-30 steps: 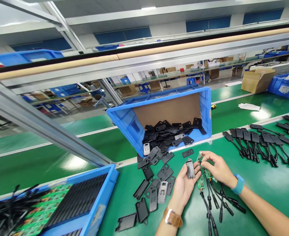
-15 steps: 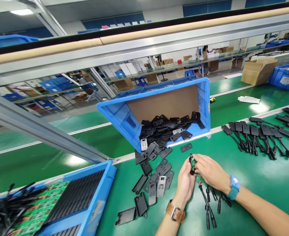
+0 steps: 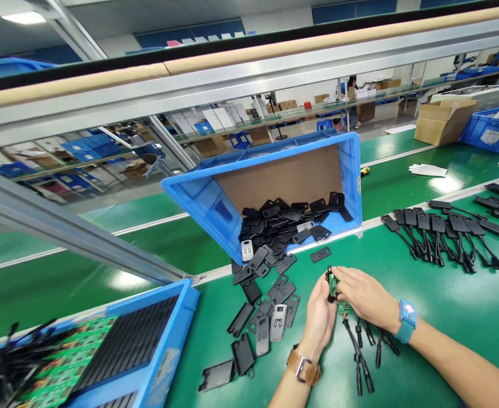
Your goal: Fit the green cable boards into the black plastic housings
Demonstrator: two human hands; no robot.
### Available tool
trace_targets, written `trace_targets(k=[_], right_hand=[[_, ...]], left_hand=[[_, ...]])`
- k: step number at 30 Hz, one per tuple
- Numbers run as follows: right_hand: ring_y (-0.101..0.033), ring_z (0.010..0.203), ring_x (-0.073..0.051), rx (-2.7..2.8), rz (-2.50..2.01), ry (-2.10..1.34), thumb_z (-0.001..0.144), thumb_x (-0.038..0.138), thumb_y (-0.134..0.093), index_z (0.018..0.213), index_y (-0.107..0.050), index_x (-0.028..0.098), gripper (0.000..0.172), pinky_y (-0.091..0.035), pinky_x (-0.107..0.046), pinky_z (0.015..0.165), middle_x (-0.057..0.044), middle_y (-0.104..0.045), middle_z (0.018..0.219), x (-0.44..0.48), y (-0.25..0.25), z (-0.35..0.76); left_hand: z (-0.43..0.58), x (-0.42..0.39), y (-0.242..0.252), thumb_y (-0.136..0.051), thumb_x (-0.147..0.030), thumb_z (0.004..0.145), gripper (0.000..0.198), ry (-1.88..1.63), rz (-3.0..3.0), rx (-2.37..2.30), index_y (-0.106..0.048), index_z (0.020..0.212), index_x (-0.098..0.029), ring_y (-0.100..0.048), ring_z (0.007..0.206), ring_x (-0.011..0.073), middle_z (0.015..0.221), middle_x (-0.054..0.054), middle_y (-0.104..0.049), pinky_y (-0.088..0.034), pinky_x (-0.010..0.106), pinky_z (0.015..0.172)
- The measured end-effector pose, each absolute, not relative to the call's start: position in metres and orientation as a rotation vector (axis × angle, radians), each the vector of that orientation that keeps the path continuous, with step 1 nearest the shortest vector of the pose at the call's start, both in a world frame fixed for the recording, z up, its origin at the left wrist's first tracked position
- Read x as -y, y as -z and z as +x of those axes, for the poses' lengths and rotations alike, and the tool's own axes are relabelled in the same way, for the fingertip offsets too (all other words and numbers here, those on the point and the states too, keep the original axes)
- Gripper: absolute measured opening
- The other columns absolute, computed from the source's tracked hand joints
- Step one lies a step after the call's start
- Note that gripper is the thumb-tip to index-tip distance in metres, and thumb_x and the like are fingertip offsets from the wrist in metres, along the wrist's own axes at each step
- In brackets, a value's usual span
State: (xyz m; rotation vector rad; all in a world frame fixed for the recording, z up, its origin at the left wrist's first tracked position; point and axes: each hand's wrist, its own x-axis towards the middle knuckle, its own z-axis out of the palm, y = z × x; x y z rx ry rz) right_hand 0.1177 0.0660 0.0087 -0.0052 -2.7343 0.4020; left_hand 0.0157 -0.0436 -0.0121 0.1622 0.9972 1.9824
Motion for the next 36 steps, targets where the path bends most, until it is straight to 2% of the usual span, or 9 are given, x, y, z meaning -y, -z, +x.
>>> trace_targets(k=[7,13,16,22,25,31,33,36], right_hand=[[-0.041,0.139,-0.028,2.710,-0.049,-0.410,0.092,0.004,-0.048,0.106,-0.063,0.012,0.023,-0.044,-0.049,0.110,-0.019,-0.047,0.147,-0.061,-0.006,0.118],[-0.041,0.139,-0.029,2.722,-0.075,-0.292,0.087,-0.001,-0.047,0.129,-0.055,0.006,0.043,-0.044,-0.048,0.111,-0.021,-0.045,0.148,-0.054,-0.002,0.116],[-0.040,0.140,-0.030,2.725,-0.095,-0.265,0.087,-0.002,-0.047,0.134,-0.051,0.005,0.048,-0.044,-0.048,0.111,-0.022,-0.042,0.149,-0.051,0.000,0.116],[-0.042,0.138,-0.031,2.722,-0.124,-0.256,0.085,-0.002,-0.047,0.131,-0.054,0.006,0.046,-0.045,-0.048,0.110,-0.021,-0.044,0.149,-0.047,0.000,0.116],[-0.041,0.138,-0.031,2.708,-0.106,-0.247,0.089,0.003,-0.048,0.128,-0.055,0.006,0.040,-0.044,-0.048,0.111,-0.021,-0.044,0.148,-0.045,0.002,0.115],[-0.040,0.138,-0.032,2.607,-0.118,-0.268,0.096,0.012,-0.046,0.119,-0.058,0.008,0.026,-0.045,-0.051,0.109,-0.021,-0.043,0.148,-0.039,0.002,0.114],[-0.047,0.132,-0.032,2.583,-0.124,-0.300,0.097,0.013,-0.046,0.111,-0.060,0.011,0.020,-0.046,-0.050,0.105,-0.019,-0.051,0.141,-0.036,-0.001,0.114],[-0.062,0.106,-0.027,2.571,-0.183,-0.446,0.099,0.016,-0.045,0.100,-0.059,0.017,0.015,-0.052,-0.042,0.091,-0.013,-0.066,0.110,-0.033,-0.004,0.115]], left_hand=[[0.016,0.044,0.012,-0.077,-0.036,0.079,0.042,-1.978,0.165,-1.002,-0.069,0.116,-0.018,-0.062,0.103,0.0223,0.127,0.013,-0.063,-0.050,0.034,0.087],[0.017,0.044,0.009,-0.077,-0.032,0.079,0.041,-1.937,0.181,-1.057,-0.068,0.117,-0.020,-0.060,0.112,0.0231,0.132,0.011,-0.062,-0.048,0.032,0.091],[0.016,0.044,0.009,-0.076,-0.030,0.079,0.042,-1.903,0.293,-1.084,-0.067,0.119,-0.020,-0.059,0.116,0.0245,0.129,0.012,-0.063,-0.046,0.034,0.096],[0.014,0.042,0.015,-0.077,-0.034,0.078,0.040,-1.905,0.366,-1.190,-0.068,0.112,-0.017,-0.061,0.111,0.0268,0.114,0.012,-0.069,-0.044,0.039,0.101],[0.013,0.041,0.018,-0.079,-0.032,0.076,0.035,-1.938,0.371,-1.285,-0.069,0.106,-0.017,-0.062,0.108,0.0261,0.106,0.010,-0.071,-0.044,0.038,0.100],[0.011,0.041,0.016,-0.075,-0.034,0.079,0.029,-1.993,0.460,-1.422,-0.068,0.103,-0.018,-0.061,0.108,0.0252,0.105,0.009,-0.070,-0.044,0.035,0.098],[0.009,0.043,0.013,-0.073,-0.036,0.081,0.031,-1.990,0.493,-1.472,-0.067,0.105,-0.018,-0.062,0.102,0.0234,0.104,0.009,-0.069,-0.045,0.034,0.095],[0.008,0.045,0.008,-0.074,-0.038,0.081,0.032,-2.015,0.484,-1.449,-0.064,0.104,-0.018,-0.064,0.093,0.0213,0.098,0.008,-0.069,-0.046,0.033,0.091]])
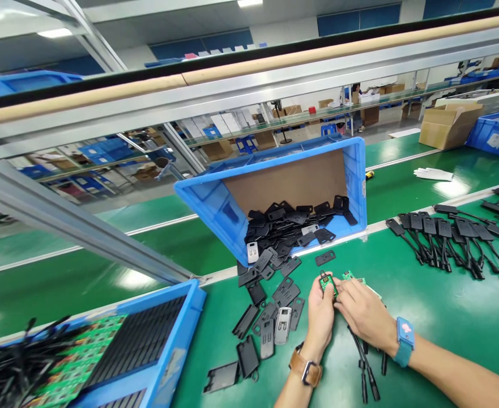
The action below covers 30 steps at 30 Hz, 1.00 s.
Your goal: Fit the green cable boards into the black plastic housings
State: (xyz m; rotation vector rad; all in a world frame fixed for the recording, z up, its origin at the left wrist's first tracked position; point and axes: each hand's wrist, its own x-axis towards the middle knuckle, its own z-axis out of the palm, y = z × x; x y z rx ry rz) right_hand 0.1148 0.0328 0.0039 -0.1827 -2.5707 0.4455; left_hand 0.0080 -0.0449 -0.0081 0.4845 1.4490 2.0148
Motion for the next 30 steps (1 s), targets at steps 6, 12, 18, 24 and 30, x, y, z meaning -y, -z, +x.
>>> trace_targets(k=[6,12,18,24,30], right_hand=[[-0.055,0.058,-0.015,2.478,-0.441,-1.025,0.093,0.027,-0.057,0.088,-0.055,0.020,0.009,-0.038,-0.026,0.056,0.004,-0.059,0.065,-0.030,-0.004,0.114],[-0.048,0.052,-0.012,2.356,-0.452,-1.491,0.098,0.034,-0.048,0.069,-0.051,0.019,0.033,-0.033,-0.024,0.053,0.004,-0.054,0.056,-0.029,-0.001,0.109],[-0.049,0.056,-0.014,2.314,-0.504,-1.253,0.098,0.034,-0.048,0.071,-0.050,0.020,0.030,-0.032,-0.025,0.056,0.003,-0.054,0.061,-0.019,-0.001,0.112],[-0.051,0.060,-0.016,2.324,-0.450,-1.032,0.098,0.030,-0.046,0.075,-0.050,0.021,0.025,-0.032,-0.027,0.060,0.001,-0.056,0.065,-0.013,0.001,0.114],[-0.045,0.055,-0.014,2.363,-0.455,-1.117,0.099,0.032,-0.044,0.071,-0.045,0.021,0.030,-0.026,-0.027,0.056,0.003,-0.048,0.059,-0.015,0.003,0.112]], left_hand=[[0.013,0.046,0.003,-0.073,-0.040,0.082,0.034,-2.141,0.403,-1.270,-0.056,0.105,-0.021,-0.067,0.095,0.0236,0.092,0.004,-0.066,-0.049,0.038,0.090],[0.017,0.047,0.001,-0.070,-0.041,0.084,0.034,-2.215,0.392,-1.233,-0.054,0.107,-0.021,-0.066,0.096,0.0225,0.092,0.003,-0.063,-0.050,0.036,0.089],[0.020,0.049,-0.002,-0.071,-0.043,0.083,0.031,-2.244,0.388,-1.228,-0.057,0.100,-0.021,-0.064,0.091,0.0203,0.091,0.004,-0.061,-0.049,0.034,0.088],[0.024,0.049,-0.008,-0.072,-0.042,0.082,0.029,-2.278,0.339,-1.185,-0.057,0.098,-0.023,-0.063,0.090,0.0205,0.088,0.002,-0.061,-0.048,0.036,0.091],[0.027,0.050,-0.014,-0.073,-0.038,0.082,0.027,-2.306,0.262,-1.088,-0.059,0.098,-0.022,-0.062,0.091,0.0196,0.088,0.001,-0.058,-0.047,0.036,0.091]])
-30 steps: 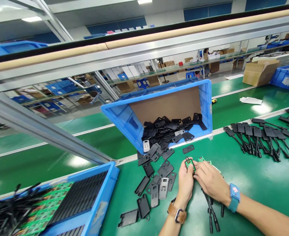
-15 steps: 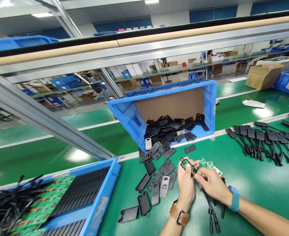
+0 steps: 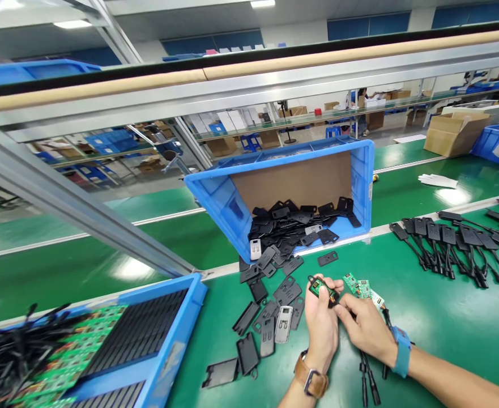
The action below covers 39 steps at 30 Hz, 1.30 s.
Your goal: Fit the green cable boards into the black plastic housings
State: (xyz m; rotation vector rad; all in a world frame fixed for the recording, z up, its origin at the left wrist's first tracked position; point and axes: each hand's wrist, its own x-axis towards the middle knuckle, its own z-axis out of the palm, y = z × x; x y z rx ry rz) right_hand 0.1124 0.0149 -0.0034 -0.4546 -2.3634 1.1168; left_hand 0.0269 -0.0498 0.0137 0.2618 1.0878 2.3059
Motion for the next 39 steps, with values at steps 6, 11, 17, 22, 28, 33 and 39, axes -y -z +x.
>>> trace_targets(k=[6,11,17,22,28,33,39], right_hand=[[-0.038,0.054,-0.012,2.362,-0.409,-1.388,0.101,0.041,-0.041,0.067,-0.042,0.020,0.040,-0.025,-0.026,0.055,0.005,-0.041,0.056,-0.021,0.002,0.112],[-0.033,0.055,-0.011,2.360,-0.370,-1.458,0.100,0.044,-0.042,0.067,-0.039,0.020,0.041,-0.023,-0.026,0.055,0.006,-0.035,0.059,-0.026,0.002,0.111],[-0.029,0.054,-0.010,2.410,-0.321,-1.458,0.100,0.044,-0.042,0.066,-0.037,0.019,0.042,-0.022,-0.025,0.054,0.006,-0.032,0.059,-0.033,0.002,0.111],[-0.034,0.053,-0.011,2.469,-0.426,-1.304,0.099,0.038,-0.042,0.066,-0.041,0.019,0.038,-0.021,-0.026,0.055,0.005,-0.038,0.057,-0.030,0.000,0.110],[-0.039,0.052,-0.012,2.521,-0.588,-1.090,0.096,0.033,-0.044,0.065,-0.046,0.019,0.034,-0.018,-0.029,0.055,0.003,-0.044,0.054,-0.023,0.000,0.108],[-0.041,0.052,-0.013,2.501,-0.576,-1.191,0.095,0.033,-0.045,0.063,-0.048,0.019,0.035,-0.021,-0.028,0.054,0.002,-0.047,0.054,-0.029,0.002,0.109],[-0.053,0.064,-0.018,2.357,-0.328,-1.420,0.095,0.038,-0.050,0.089,-0.062,0.020,0.022,-0.039,-0.027,0.060,-0.001,-0.060,0.071,-0.040,-0.005,0.111]], left_hand=[[0.028,0.051,-0.016,-0.072,-0.037,0.083,0.023,-2.290,0.269,-1.068,-0.060,0.095,-0.022,-0.060,0.090,0.0186,0.088,0.001,-0.057,-0.047,0.033,0.087],[0.028,0.052,-0.017,-0.072,-0.036,0.083,0.023,-2.272,0.242,-1.032,-0.060,0.097,-0.021,-0.060,0.090,0.0182,0.089,0.001,-0.057,-0.047,0.032,0.086],[0.028,0.052,-0.016,-0.074,-0.033,0.082,0.027,-2.243,0.153,-0.962,-0.060,0.100,-0.020,-0.060,0.090,0.0179,0.092,0.002,-0.058,-0.047,0.032,0.085],[0.027,0.051,-0.013,-0.075,-0.033,0.081,0.028,-2.268,0.155,-0.980,-0.059,0.100,-0.020,-0.061,0.093,0.0184,0.092,0.002,-0.058,-0.046,0.034,0.091],[0.032,0.048,-0.007,-0.067,-0.036,0.088,0.023,-2.338,0.363,-1.135,-0.054,0.102,-0.022,-0.063,0.095,0.0201,0.089,0.001,-0.058,-0.047,0.036,0.092],[0.035,0.048,-0.006,-0.064,-0.041,0.089,0.027,-2.326,0.474,-1.251,-0.052,0.104,-0.023,-0.065,0.097,0.0210,0.088,0.001,-0.061,-0.047,0.037,0.094],[0.031,0.049,-0.006,-0.064,-0.042,0.090,0.035,-2.199,0.412,-1.213,-0.048,0.114,-0.023,-0.064,0.111,0.0260,0.107,0.009,-0.069,-0.044,0.044,0.100]])
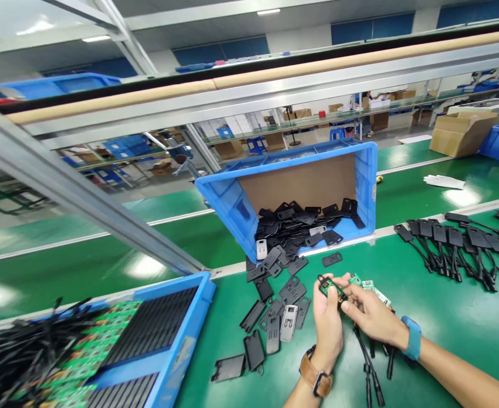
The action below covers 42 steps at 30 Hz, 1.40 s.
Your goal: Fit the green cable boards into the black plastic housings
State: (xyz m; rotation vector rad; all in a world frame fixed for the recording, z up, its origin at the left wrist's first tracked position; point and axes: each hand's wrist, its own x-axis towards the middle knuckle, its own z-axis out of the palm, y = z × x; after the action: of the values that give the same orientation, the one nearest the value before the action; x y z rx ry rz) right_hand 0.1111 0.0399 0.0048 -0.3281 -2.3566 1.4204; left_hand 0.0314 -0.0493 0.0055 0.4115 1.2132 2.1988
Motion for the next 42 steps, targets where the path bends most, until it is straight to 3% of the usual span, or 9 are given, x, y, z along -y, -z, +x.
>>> trace_targets(k=[4,15,20,24,28,30,33,37,42], right_hand=[[-0.051,0.061,-0.017,2.310,-0.328,-1.493,0.097,0.038,-0.049,0.087,-0.058,0.020,0.022,-0.040,-0.027,0.058,0.000,-0.057,0.068,-0.041,0.001,0.111],[-0.052,0.056,-0.014,2.182,-0.336,-1.801,0.098,0.045,-0.048,0.088,-0.057,0.019,0.029,-0.041,-0.024,0.052,0.001,-0.057,0.066,-0.043,0.008,0.109],[-0.057,0.069,-0.016,2.258,-0.470,-1.429,0.097,0.046,-0.051,0.105,-0.060,0.018,0.031,-0.046,-0.027,0.063,-0.002,-0.064,0.081,-0.071,0.005,0.105],[-0.061,0.088,-0.021,2.412,-0.567,-1.015,0.096,0.035,-0.051,0.121,-0.056,0.014,0.033,-0.049,-0.034,0.082,-0.010,-0.064,0.100,-0.091,0.014,0.084],[-0.059,0.106,-0.026,2.634,-0.588,-0.744,0.093,0.023,-0.053,0.138,-0.045,0.014,0.046,-0.044,-0.037,0.093,-0.016,-0.057,0.120,-0.099,0.014,0.047],[-0.062,0.100,-0.025,2.668,-0.612,-0.740,0.092,0.021,-0.055,0.135,-0.050,0.017,0.043,-0.044,-0.035,0.089,-0.014,-0.058,0.118,-0.104,0.013,0.029],[-0.063,0.089,-0.023,2.688,-0.667,-0.771,0.086,0.020,-0.063,0.113,-0.062,0.016,0.027,-0.044,-0.032,0.081,-0.011,-0.062,0.104,-0.114,0.015,0.010],[-0.059,0.082,-0.020,2.666,-0.703,-0.856,0.073,0.020,-0.074,0.086,-0.061,0.016,0.019,-0.042,-0.029,0.075,-0.005,-0.063,0.087,-0.125,0.019,0.010],[-0.055,0.067,-0.016,2.541,-0.648,-1.000,0.084,0.020,-0.059,0.084,-0.056,0.018,0.003,-0.042,-0.027,0.065,0.001,-0.058,0.071,-0.121,0.017,0.048]], left_hand=[[0.032,0.048,-0.003,-0.065,-0.040,0.088,0.035,-2.172,0.429,-1.145,-0.050,0.114,-0.021,-0.059,0.120,0.0291,0.111,0.013,-0.070,-0.042,0.045,0.103],[0.026,0.048,-0.003,-0.066,-0.038,0.087,0.035,-2.162,0.424,-1.157,-0.053,0.113,-0.018,-0.065,0.108,0.0268,0.104,0.012,-0.072,-0.047,0.042,0.096],[0.002,0.049,-0.006,-0.070,-0.036,0.081,0.040,-2.297,0.157,-1.193,-0.052,0.112,-0.018,-0.070,0.079,0.0214,0.085,0.006,-0.070,-0.053,0.035,0.074],[-0.013,0.051,0.002,-0.068,-0.028,0.077,0.031,-2.161,0.059,-1.281,-0.052,0.100,-0.016,-0.061,0.057,0.0121,0.079,0.004,-0.066,-0.044,0.023,0.052],[-0.015,0.050,0.008,-0.065,-0.026,0.075,0.025,-2.103,0.088,-1.255,-0.051,0.093,-0.016,-0.056,0.053,0.0111,0.076,0.002,-0.064,-0.040,0.023,0.047],[-0.015,0.050,0.008,-0.064,-0.026,0.075,0.027,-2.096,0.110,-1.244,-0.051,0.096,-0.016,-0.057,0.055,0.0121,0.077,0.002,-0.064,-0.042,0.024,0.049],[-0.015,0.050,0.008,-0.062,-0.022,0.074,0.031,-2.084,0.155,-1.242,-0.052,0.102,-0.015,-0.058,0.058,0.0128,0.081,0.004,-0.066,-0.043,0.025,0.051],[-0.013,0.049,0.010,-0.064,-0.024,0.075,0.030,-2.080,0.231,-1.250,-0.053,0.102,-0.015,-0.059,0.060,0.0129,0.086,0.006,-0.068,-0.044,0.026,0.052],[-0.011,0.048,0.012,-0.064,-0.027,0.077,0.029,-2.057,0.285,-1.245,-0.053,0.102,-0.016,-0.059,0.059,0.0121,0.089,0.006,-0.068,-0.042,0.025,0.052]])
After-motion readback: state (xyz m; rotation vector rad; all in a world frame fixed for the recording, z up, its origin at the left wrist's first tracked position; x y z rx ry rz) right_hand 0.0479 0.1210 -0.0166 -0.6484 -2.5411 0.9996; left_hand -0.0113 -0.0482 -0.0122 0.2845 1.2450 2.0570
